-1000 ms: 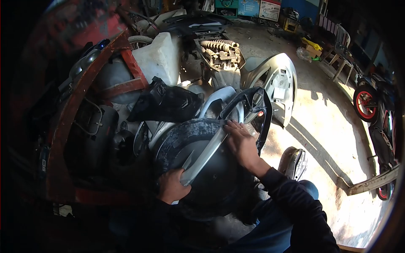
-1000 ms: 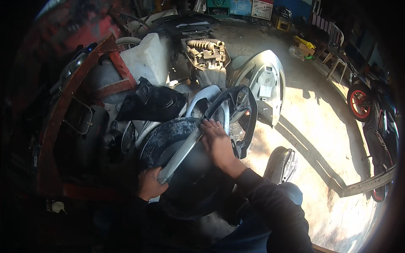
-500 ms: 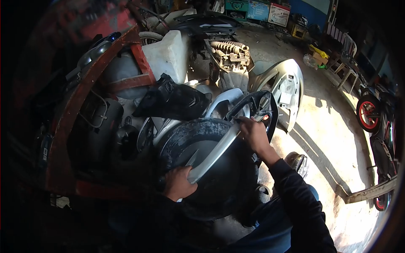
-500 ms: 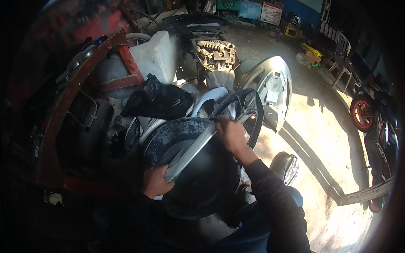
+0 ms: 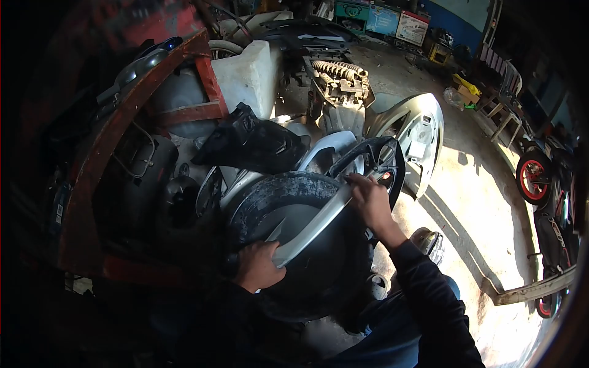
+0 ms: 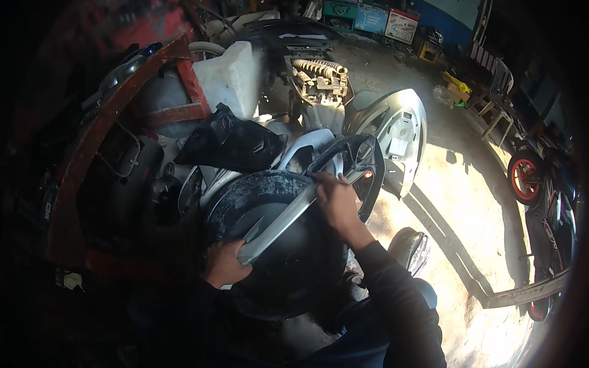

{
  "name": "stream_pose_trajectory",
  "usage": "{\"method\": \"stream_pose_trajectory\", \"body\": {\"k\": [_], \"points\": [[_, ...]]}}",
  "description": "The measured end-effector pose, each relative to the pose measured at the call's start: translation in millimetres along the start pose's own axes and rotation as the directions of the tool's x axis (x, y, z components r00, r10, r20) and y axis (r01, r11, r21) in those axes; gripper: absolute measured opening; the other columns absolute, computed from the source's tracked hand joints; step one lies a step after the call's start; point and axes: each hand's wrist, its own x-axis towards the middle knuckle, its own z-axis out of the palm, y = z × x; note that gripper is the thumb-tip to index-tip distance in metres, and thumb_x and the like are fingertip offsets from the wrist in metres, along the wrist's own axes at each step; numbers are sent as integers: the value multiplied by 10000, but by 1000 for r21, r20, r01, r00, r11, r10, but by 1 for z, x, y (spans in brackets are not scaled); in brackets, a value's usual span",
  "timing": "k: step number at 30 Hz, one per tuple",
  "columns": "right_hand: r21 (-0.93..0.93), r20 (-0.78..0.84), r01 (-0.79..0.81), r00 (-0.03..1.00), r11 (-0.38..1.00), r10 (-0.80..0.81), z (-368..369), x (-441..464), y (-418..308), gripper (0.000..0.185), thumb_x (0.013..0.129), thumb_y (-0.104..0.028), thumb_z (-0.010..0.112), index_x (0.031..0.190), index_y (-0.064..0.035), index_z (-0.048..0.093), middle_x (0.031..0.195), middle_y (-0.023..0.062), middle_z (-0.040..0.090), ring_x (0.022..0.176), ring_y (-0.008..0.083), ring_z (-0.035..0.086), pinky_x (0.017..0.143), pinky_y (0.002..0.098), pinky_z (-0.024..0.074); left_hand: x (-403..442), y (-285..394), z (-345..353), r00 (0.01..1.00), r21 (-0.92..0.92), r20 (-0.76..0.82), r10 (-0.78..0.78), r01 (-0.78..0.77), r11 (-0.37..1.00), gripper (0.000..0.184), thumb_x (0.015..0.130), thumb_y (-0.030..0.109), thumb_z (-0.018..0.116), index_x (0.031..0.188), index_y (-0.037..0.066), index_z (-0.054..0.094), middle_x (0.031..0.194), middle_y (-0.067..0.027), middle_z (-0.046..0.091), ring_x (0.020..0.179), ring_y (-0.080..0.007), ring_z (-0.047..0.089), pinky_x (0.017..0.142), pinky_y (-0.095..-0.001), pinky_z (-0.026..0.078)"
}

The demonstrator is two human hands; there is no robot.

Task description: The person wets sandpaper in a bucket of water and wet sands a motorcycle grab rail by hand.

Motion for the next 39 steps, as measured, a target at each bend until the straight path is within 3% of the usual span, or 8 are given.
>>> {"method": "stream_pose_trajectory", "body": {"k": [3, 9, 12, 18, 23, 29, 33, 39], "points": [[-214, -73, 390, 908, 896, -413, 13, -19, -2, 363, 847, -45, 625, 1210, -32, 636, 1247, 166, 639, 1221, 378, 571, 1147, 531, 346, -4, 0, 2, 1000, 3, 6, 5, -5, 1000, 437, 628, 235, 751, 1020, 54, 684, 994, -176, 698, 930, -389, 667, 805, -490, 518], [-228, -14, 278, 957, 933, -288, 5, -5, 10, 314, 865, -131, 656, 1163, -32, 643, 1117, 157, 660, 1092, 365, 626, 1121, 512, 385, -3, 4, 0, 995, 31, 93, -28, 25, 999, 449, 632, 241, 754, 1035, 58, 677, 984, -172, 690, 950, -380, 661, 816, -502, 507], [-334, 55, 624, 761, 707, -646, 32, -55, -43, 429, 832, -209, 715, 1184, 20, 628, 1206, 168, 633, 1211, 417, 564, 1115, 512, 393, -2, 4, -1, 997, 36, 71, -26, 24, 999, 457, 631, 243, 755, 1042, 60, 675, 987, -173, 688, 958, -380, 659, 825, -500, 504], [-430, 29, 460, 867, 777, -497, 23, -44, -38, 407, 826, -248, 705, 1189, -69, 678, 1252, 107, 646, 1330, 390, 493, 1143, 580, 323, 1, 4, -2, 996, 34, 63, -66, 64, 997, 462, 638, 255, 753, 1050, 61, 671, 989, -171, 690, 954, -382, 660, 828, -492, 504], [-267, 190, 651, 758, 710, -624, 95, -112, -62, 531, 769, -238, 744, 1274, -102, 647, 1360, 51, 610, 1427, 396, 389, 1157, 647, 223, 5, 10, 5, 992, 64, 80, -96, 91, 994, 374, 670, 250, 728, 979, 47, 672, 962, -196, 701, 933, -396, 673, 823, -499, 521], [-507, -66, 329, 907, 797, -416, 24, -39, -31, 426, 827, -189, 673, 1249, -133, 670, 1353, 30, 621, 1412, 386, 382, 1137, 663, 190, 3, 1, -3, 984, 4, 103, -147, 148, 989, 518, 675, 252, 721, 1144, 40, 665, 1031, -175, 716, 971, -381, 681, 887, -480, 513], [-256, 212, 620, 784, 741, -583, 69, -102, -59, 467, 810, -217, 675, 1274, -169, 663, 1442, -9, 558, 1460, 369, 330, 1161, 678, 134, 7, 5, -7, 985, 20, 117, -125, 123, 992, 537, 659, 244, 725, 1155, 46, 664, 1052, -197, 711, 979, -389, 678, 885, -483, 516], [-387, -100, 380, 889, 840, -447, 46, -52, -29, 496, 838, -166, 653, 1334, -175, 624, 1472, -2, 539, 1435, 407, 352, 1131, 664, 159, 9, -9, -1, 995, -50, 38, -90, 92, 994, 506, 647, 261, 729, 1094, 31, 674, 995, -198, 712, 929, -390, 676, 822, -475, 517]]}}
